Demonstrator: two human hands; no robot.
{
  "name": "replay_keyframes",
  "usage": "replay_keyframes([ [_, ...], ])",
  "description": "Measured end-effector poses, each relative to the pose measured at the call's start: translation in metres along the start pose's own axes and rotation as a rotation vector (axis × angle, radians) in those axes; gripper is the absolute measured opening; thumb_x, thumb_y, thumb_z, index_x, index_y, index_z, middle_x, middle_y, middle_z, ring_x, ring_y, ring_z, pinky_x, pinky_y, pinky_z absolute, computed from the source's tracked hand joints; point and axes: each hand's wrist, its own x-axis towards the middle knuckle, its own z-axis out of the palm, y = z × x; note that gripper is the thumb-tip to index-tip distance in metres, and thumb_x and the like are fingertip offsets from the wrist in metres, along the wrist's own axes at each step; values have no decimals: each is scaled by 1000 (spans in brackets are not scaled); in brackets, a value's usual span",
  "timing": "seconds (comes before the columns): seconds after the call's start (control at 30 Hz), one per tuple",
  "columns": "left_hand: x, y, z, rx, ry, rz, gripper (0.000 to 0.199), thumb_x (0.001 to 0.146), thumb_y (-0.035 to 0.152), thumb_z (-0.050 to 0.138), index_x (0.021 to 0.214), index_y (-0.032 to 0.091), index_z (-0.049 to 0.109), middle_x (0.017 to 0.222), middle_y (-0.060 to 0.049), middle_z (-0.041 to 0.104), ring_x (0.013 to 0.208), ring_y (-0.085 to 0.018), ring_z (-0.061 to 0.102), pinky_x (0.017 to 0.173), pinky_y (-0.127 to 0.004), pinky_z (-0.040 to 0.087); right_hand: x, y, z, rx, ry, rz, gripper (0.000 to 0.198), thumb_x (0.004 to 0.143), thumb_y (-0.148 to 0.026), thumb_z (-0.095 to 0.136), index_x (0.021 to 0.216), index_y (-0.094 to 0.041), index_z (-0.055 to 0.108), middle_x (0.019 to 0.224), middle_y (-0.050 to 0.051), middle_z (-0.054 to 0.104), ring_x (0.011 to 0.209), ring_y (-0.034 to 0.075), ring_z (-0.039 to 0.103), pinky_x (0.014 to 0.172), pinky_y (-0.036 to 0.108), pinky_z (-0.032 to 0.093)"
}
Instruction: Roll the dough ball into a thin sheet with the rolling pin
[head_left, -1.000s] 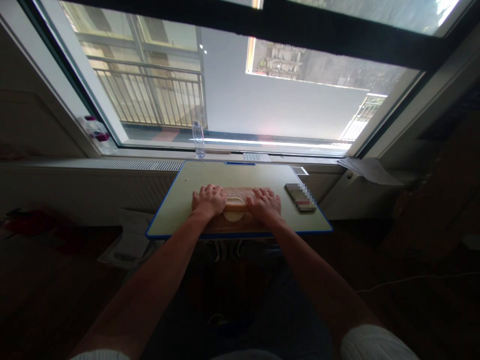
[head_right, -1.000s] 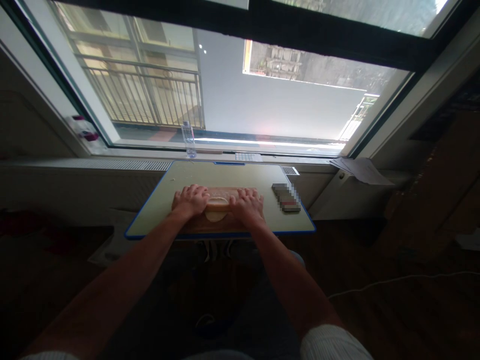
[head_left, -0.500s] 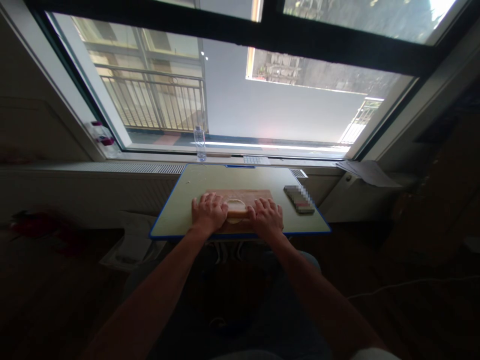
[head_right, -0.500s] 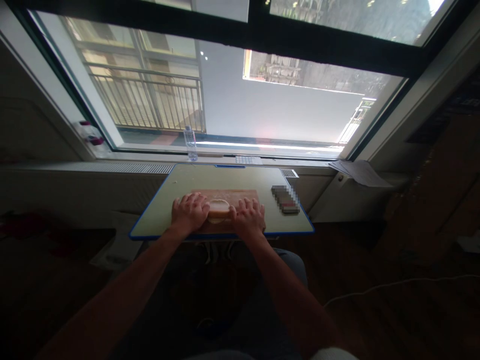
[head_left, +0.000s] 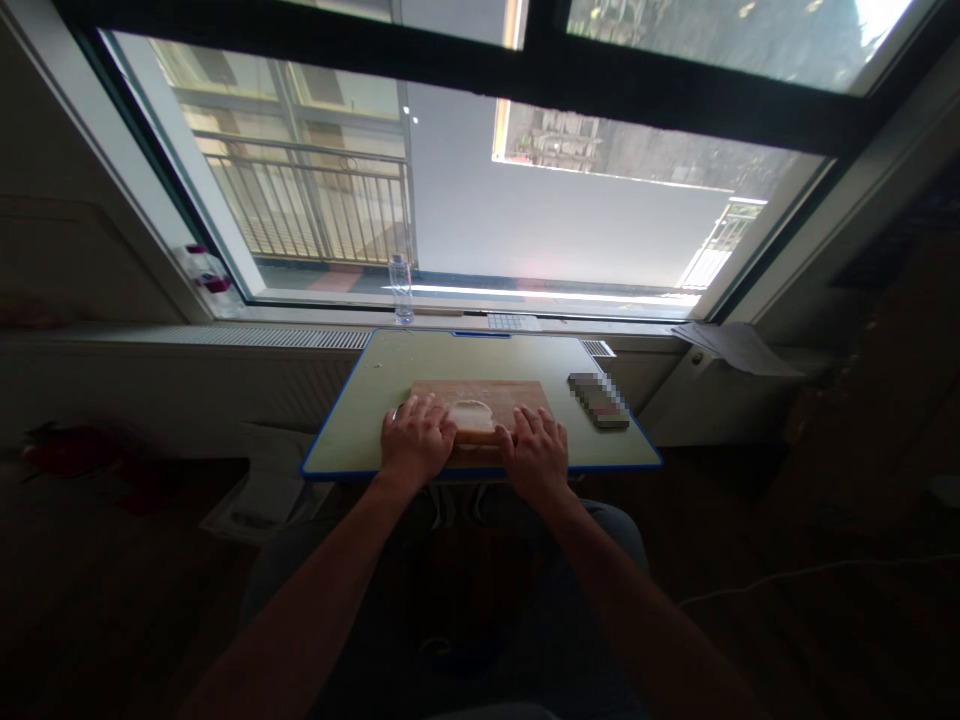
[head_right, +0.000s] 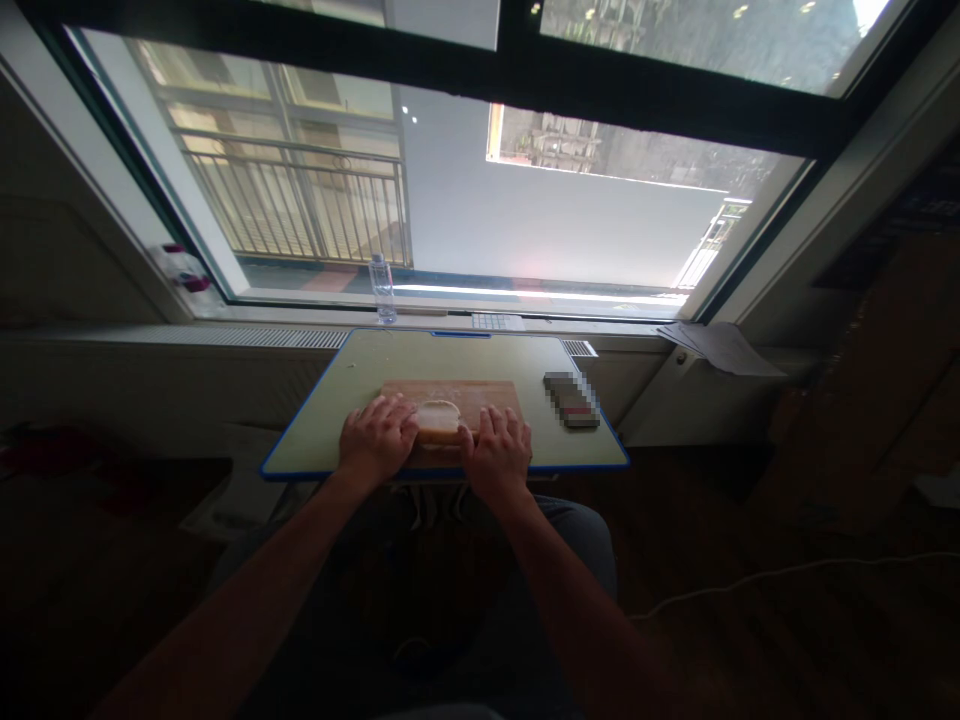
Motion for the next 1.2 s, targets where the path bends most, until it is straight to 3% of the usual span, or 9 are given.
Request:
replay_keyframes([
  [0.3,20,1,-4,-5,-168,-60,57,106,42,29,147,36,68,166,-6,54,155,-31,45,124,-63,33,16,-2,-5,21,-79,32,59,113,-54,32,161,-29,53,165,8,54,155,31,40,128,58,25],
  [0.57,41,-2,-7,-17,-331,-81,62,106,47,22,155,39,59,172,-7,46,159,-30,37,127,-69,23,39,-1,-4,1,-134,16,59,112,-54,36,162,-26,53,167,7,52,157,34,36,128,63,23],
  [0.9,65,-7,-1,-37,-357,-67,60,105,50,24,153,42,58,171,-6,46,156,-32,40,126,-70,24,62,2,1,-43,-164,4,60,111,-55,35,162,-29,53,167,8,51,155,34,38,127,60,26],
  [1.2,84,-11,11,1,-397,-89,65,103,54,25,162,39,48,178,-4,34,161,-32,31,129,-69,20,79,4,2,-22,-200,17,59,108,-55,37,160,-31,53,167,6,51,153,32,40,126,59,30],
])
